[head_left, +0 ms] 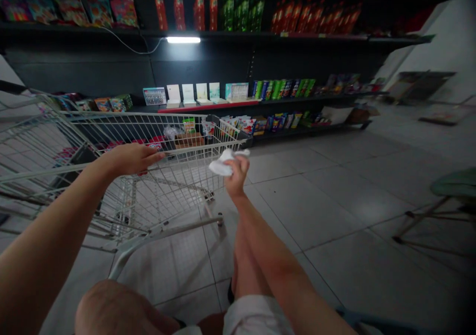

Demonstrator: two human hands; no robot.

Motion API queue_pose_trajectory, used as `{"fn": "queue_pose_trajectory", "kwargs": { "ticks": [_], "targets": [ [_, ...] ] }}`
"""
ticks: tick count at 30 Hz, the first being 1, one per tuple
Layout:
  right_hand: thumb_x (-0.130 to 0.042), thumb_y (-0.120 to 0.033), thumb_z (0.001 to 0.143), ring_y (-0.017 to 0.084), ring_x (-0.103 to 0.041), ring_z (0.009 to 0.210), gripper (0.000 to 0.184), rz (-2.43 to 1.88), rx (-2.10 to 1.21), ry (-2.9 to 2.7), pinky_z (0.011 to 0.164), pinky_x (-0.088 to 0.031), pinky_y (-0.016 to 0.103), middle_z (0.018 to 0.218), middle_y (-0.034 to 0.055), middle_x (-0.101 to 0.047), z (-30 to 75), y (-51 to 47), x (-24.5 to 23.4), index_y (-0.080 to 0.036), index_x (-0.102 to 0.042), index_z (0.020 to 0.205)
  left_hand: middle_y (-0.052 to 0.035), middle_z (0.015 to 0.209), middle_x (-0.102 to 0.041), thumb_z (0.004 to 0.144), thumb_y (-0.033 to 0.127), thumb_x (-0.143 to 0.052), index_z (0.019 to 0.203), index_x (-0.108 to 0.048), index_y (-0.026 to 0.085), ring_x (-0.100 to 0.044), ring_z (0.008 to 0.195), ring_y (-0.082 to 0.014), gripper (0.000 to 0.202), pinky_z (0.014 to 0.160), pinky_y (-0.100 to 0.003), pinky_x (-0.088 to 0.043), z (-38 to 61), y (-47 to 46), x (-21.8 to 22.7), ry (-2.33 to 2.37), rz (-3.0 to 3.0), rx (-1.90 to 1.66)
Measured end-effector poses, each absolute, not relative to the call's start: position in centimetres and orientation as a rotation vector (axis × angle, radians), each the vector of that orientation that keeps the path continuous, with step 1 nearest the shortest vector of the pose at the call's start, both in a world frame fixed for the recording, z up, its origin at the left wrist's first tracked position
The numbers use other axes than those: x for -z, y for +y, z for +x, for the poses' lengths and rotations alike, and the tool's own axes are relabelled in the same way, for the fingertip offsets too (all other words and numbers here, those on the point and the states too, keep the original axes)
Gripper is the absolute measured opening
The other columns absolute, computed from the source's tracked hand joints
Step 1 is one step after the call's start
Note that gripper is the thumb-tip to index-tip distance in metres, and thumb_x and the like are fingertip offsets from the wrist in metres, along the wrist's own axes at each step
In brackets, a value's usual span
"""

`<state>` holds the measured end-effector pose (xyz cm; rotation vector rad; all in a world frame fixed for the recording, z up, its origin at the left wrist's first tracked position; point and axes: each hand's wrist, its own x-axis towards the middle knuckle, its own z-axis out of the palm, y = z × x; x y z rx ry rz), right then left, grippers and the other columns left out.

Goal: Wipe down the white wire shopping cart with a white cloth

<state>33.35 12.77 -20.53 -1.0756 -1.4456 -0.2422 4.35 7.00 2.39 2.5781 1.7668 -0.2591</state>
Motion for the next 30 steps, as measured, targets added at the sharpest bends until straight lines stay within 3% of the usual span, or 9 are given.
{"fn": "queue_pose_trajectory", "kwargs": {
  "ticks": [3, 7, 10, 13, 16, 21, 25, 27, 30],
  "targets": [
    [-0.045, -0.014, 0.076, 0.025, -0.042, 0.117, 0.031, -1.126, 0.307, -1.255, 0.104, -0.038, 0.046, 0.116, 0.0122, -0.045, 35.2, 15.8, 18.3, -0.017, -0.061, 0.102, -0.0056, 0.071, -0.07, 0.092, 0.064, -0.022, 0.101, -0.067, 0.016, -0.064, 0.072, -0.0208, 0.066, 0.072, -0.032, -0.042, 4.4, 6.8, -2.6, 1.766, 2.556, 0.263],
    [-0.047, -0.012, 0.065, 0.025, -0.047, 0.102, 0.025, -1.299, 0.226, -1.362, 0.096, -0.043, 0.046, 0.1, 0.0106, -0.049, 35.6, 17.0, 22.6, -0.015, -0.059, 0.086, -0.0026, 0.067, -0.069, 0.092, 0.064, -0.024, 0.107, -0.065, 0.019, -0.064, 0.073, -0.0204, 0.062, 0.073, -0.031, -0.041, 4.8, 6.6, -2.8, 1.817, 2.541, 0.277],
    [-0.042, -0.008, 0.061, 0.023, -0.049, 0.098, 0.033, -1.319, 0.147, -1.36, 0.093, -0.045, 0.044, 0.096, 0.0109, -0.05, 37.1, 16.8, 23.0, -0.013, -0.06, 0.088, -0.0036, 0.069, -0.07, 0.093, 0.063, -0.024, 0.1, -0.066, 0.018, -0.064, 0.073, -0.0211, 0.062, 0.07, -0.031, -0.04, 4.7, 6.9, -2.7, 1.832, 2.548, 0.3],
    [-0.038, -0.005, 0.065, 0.025, -0.045, 0.119, 0.049, -1.248, 0.235, -1.235, 0.103, -0.042, 0.047, 0.117, 0.016, -0.048, 39.4, 17.9, 18.9, -0.011, -0.059, 0.108, -0.0039, 0.069, -0.07, 0.093, 0.062, -0.023, 0.096, -0.065, 0.018, -0.065, 0.073, -0.021, 0.061, 0.069, -0.03, -0.041, 4.4, 7.4, -2.5, 1.829, 2.568, 0.31],
    [-0.037, -0.005, 0.073, 0.026, -0.035, 0.136, 0.058, -1.209, 0.289, -1.254, 0.112, -0.035, 0.05, 0.139, 0.0178, -0.04, 40.1, 19.4, 16.5, -0.013, -0.053, 0.128, -0.0032, 0.069, -0.07, 0.093, 0.062, -0.023, 0.104, -0.064, 0.019, -0.065, 0.073, -0.0213, 0.061, 0.069, -0.03, -0.041, 4.3, 7.6, -2.4, 1.843, 2.556, 0.358],
    [-0.042, -0.009, 0.077, 0.025, -0.031, 0.144, 0.064, -1.36, 0.1, -1.222, 0.118, -0.032, 0.046, 0.15, 0.0176, -0.037, 38.3, 18.7, 23.7, -0.012, -0.046, 0.141, -0.0032, 0.07, -0.07, 0.092, 0.062, -0.023, 0.103, -0.064, 0.019, -0.066, 0.073, -0.0208, 0.061, 0.068, -0.029, -0.041, 4.7, 7.4, -2.5, 1.876, 2.551, 0.376],
    [-0.051, -0.014, 0.077, 0.024, -0.045, 0.136, 0.061, -1.493, -0.169, -1.206, 0.116, -0.037, 0.042, 0.142, 0.0159, -0.051, 38.5, 17.1, 29.9, -0.013, -0.051, 0.138, -0.0031, 0.07, -0.071, 0.092, 0.062, -0.024, 0.106, -0.064, 0.02, -0.067, 0.076, -0.0218, 0.06, 0.07, -0.03, -0.043, 4.7, 7.5, -2.5, 1.893, 2.523, 0.38],
    [-0.055, -0.012, 0.073, 0.024, -0.052, 0.129, 0.063, -1.525, -0.257, -1.179, 0.112, -0.042, 0.04, 0.134, 0.0163, -0.058, 38.6, 17.0, 30.9, -0.012, -0.054, 0.136, -0.0036, 0.072, -0.071, 0.091, 0.062, -0.024, 0.11, -0.064, 0.02, -0.067, 0.078, -0.0227, 0.061, 0.072, -0.031, -0.043, 4.7, 7.7, -2.4, 1.915, 2.525, 0.399],
    [-0.052, -0.01, 0.074, 0.026, -0.053, 0.128, 0.064, -1.577, -0.289, -1.073, 0.111, -0.042, 0.042, 0.134, 0.022, -0.056, 37.0, 17.4, 30.9, -0.005, -0.05, 0.138, -0.0042, 0.077, -0.072, 0.091, 0.061, -0.023, 0.111, -0.065, 0.019, -0.067, 0.081, -0.0225, 0.063, 0.073, -0.03, -0.043, 4.8, 7.7, -2.5, 1.944, 2.537, 0.42]
  ]
}}
